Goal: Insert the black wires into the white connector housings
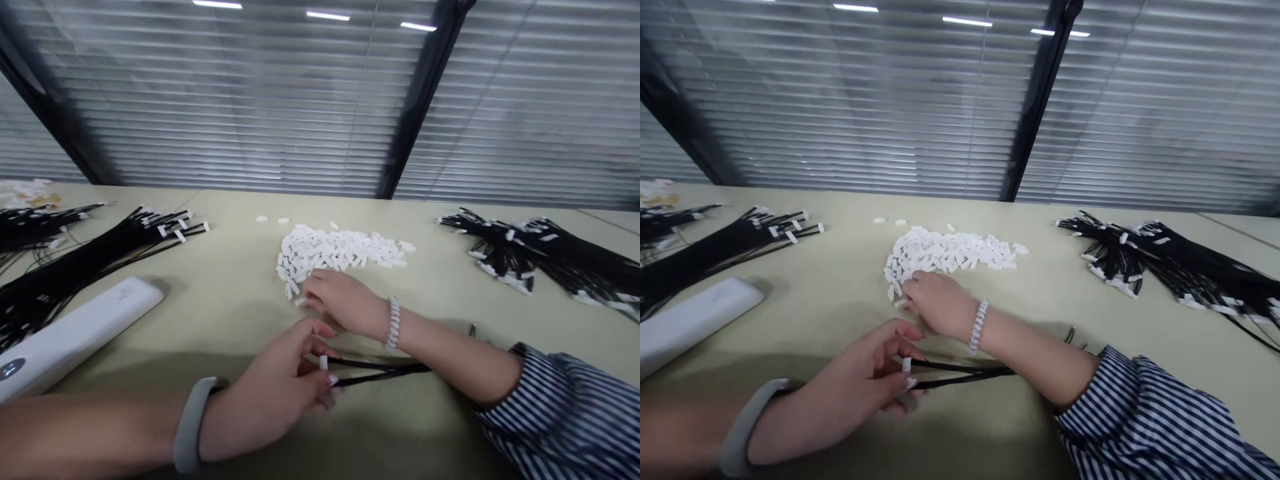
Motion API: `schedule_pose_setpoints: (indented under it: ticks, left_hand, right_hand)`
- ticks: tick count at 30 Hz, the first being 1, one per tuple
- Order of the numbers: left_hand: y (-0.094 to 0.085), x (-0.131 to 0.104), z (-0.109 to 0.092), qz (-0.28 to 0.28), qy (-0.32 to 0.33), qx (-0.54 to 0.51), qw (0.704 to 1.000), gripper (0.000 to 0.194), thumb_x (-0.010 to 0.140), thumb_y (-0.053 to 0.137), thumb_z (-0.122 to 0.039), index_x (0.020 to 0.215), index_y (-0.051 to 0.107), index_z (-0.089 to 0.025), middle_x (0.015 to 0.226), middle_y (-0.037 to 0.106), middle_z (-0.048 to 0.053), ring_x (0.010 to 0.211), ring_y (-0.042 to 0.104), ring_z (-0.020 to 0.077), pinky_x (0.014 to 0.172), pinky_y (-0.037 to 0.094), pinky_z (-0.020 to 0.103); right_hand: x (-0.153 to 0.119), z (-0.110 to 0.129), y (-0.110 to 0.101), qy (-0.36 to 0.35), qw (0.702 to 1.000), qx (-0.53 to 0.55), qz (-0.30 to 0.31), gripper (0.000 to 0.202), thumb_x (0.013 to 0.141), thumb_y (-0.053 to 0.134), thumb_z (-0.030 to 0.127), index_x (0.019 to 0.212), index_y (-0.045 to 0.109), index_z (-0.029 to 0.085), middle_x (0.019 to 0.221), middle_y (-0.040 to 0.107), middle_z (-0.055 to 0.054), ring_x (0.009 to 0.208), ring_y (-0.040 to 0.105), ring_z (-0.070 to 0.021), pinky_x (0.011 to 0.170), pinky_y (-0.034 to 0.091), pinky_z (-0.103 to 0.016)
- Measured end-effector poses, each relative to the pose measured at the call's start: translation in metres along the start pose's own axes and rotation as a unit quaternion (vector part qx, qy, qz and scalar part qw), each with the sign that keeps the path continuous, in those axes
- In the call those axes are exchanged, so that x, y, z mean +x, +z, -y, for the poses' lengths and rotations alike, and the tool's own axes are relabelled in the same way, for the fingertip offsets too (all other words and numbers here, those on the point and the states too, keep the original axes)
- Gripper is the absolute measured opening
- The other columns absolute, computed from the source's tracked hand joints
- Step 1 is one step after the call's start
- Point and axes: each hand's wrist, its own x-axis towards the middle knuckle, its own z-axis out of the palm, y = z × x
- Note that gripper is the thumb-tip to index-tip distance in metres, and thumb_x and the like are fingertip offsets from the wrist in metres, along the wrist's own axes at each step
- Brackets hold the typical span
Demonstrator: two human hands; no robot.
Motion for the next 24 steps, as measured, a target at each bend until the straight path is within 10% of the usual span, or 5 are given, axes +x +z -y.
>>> schedule_pose_setpoints:
  ticks: [10,24]
  left_hand:
    - [-0.009,0.003,-0.014,0.018,-0.015,0.043,0.999,0.019,0.076,0.052,-0.023,0.093,0.046,-0.019,0.075,0.053,-0.001,0.063,0.055,0.0093,0.049,0.043,0.018]
    - [-0.011,0.001,-0.011,-0.004,0.042,0.088,0.995,0.013,0.079,0.050,-0.026,0.085,0.053,-0.015,0.069,0.057,0.000,0.062,0.053,0.0084,0.059,0.046,0.019]
  right_hand:
    - [-0.035,0.011,-0.054,0.057,0.951,0.302,0.015,0.016,0.070,0.059,0.025,0.084,0.060,0.018,0.081,0.059,0.002,0.074,0.055,-0.0064,0.069,0.045,-0.020]
    - [-0.035,0.013,-0.054,0.028,0.967,0.254,0.023,0.019,0.071,0.058,0.023,0.088,0.065,0.020,0.081,0.064,0.005,0.073,0.058,-0.0051,0.068,0.046,-0.017]
